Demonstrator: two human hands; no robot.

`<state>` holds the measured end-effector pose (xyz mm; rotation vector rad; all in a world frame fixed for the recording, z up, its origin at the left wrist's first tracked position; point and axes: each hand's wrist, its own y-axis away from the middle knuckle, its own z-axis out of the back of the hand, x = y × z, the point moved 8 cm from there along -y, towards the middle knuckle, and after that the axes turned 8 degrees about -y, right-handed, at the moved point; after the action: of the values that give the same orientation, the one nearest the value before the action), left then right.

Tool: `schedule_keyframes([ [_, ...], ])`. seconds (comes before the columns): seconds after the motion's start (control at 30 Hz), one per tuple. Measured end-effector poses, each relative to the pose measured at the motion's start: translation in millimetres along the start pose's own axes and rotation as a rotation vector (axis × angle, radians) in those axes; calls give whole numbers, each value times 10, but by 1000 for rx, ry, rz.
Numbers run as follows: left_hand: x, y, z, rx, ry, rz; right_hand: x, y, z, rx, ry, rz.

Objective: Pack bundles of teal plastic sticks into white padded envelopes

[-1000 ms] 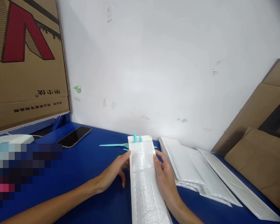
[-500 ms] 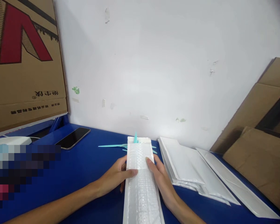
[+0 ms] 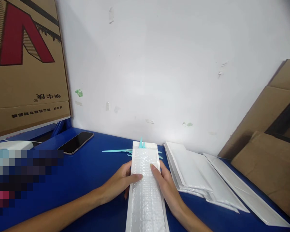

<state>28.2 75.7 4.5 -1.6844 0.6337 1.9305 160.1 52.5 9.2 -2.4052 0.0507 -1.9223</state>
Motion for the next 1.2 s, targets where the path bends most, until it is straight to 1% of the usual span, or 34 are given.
schedule_keyframes([
  [0.3, 22, -8, 6, -6, 14, -5, -4, 2, 8, 5, 16, 19],
  [0.4, -24, 8, 10, -15, 31, -26, 28, 25, -12, 15, -12, 8],
  [0.47, -98, 24, 42, -37, 40, -63, 58, 52, -40, 28, -36, 0],
  [0.57, -247, 60, 153, -107, 37, -136, 89, 97, -98, 57, -47, -5],
  [0.63, -367, 99, 270, -188, 18, -210, 116, 126, -163, 109, 0, 33],
  [0.73, -540, 187, 432, -315, -48, -326, 155, 175, -265, 193, 148, 136],
  [0.8, -621, 235, 471, -340, -88, -374, 160, 204, -308, 222, 246, 182],
  [0.87, -663, 259, 457, -318, -109, -390, 160, 223, -321, 228, 319, 207],
  [1.0, -660, 264, 400, -271, -141, -387, 158, 219, -267, 169, 428, 222],
  [1.1, -604, 243, 391, -276, -143, -375, 175, 212, -241, 141, 472, 248],
  [1.2, -523, 201, 393, -284, -108, -332, 222, 219, -233, 122, 474, 281],
])
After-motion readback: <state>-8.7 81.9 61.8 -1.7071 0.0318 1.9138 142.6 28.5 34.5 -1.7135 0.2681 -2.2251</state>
